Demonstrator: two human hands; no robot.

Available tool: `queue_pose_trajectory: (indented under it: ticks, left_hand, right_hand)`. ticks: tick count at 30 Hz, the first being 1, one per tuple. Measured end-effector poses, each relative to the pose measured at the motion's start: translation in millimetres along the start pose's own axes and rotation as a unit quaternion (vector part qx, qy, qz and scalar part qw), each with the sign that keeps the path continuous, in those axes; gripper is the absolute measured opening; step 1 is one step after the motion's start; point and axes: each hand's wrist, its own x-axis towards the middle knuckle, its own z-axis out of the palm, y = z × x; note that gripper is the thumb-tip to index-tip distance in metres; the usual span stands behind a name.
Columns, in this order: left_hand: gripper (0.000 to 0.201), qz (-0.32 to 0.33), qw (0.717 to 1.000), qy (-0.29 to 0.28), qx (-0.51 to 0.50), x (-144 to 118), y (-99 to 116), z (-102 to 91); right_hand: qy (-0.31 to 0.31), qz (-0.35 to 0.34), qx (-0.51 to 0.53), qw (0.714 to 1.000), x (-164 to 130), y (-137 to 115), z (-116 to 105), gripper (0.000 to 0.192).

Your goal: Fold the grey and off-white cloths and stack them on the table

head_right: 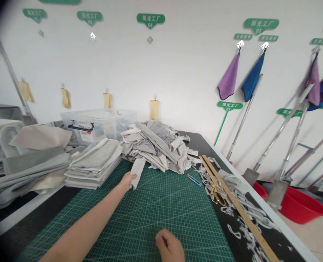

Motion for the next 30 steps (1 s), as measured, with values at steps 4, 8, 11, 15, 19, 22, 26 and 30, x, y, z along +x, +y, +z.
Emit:
queue_pose_trajectory:
  ticks: [4,8,11,15,19,22,26,30]
  left_hand:
    - [0.021,-0.003,1.000,-0.010,0.001,-13,0,-4.5]
    - [0.024,-0.018,1.000,-0.025,0.003,-35,-1,-13.2]
    - [0.025,-0.037,0.998,-0.043,0.003,-57,0,-24.0]
    - [0.025,-0.066,0.995,-0.068,-0.004,-92,3,-40.9]
    - [0.031,-0.119,0.989,-0.083,-0.033,-136,5,-53.8]
    - [0.038,-0.164,0.980,-0.101,-0.054,-175,4,-59.7]
    - [0.043,-0.230,0.963,-0.122,-0.068,-221,-1,-65.2]
    - [0.038,-0.193,0.970,-0.149,0.009,-241,-10,-73.9]
  right_hand:
    - [-0.010,0.009,0.001,1.000,-3,-11,-5,0.027]
    - [0.008,0.013,0.008,1.000,-6,-14,-6,0.027]
    - [0.005,0.006,0.015,1.000,-7,-12,-5,0.026]
    - [0.008,0.002,0.017,1.000,-7,-12,-4,0.024]
    - [0.010,0.008,0.014,1.000,-9,-17,-6,0.027]
    - [0.015,0.007,0.018,1.000,-10,-19,-6,0.028]
    - [0.021,0.002,0.020,1.000,-11,-18,-6,0.027]
    - [0.021,0.006,0.011,1.000,-11,-18,-5,0.027]
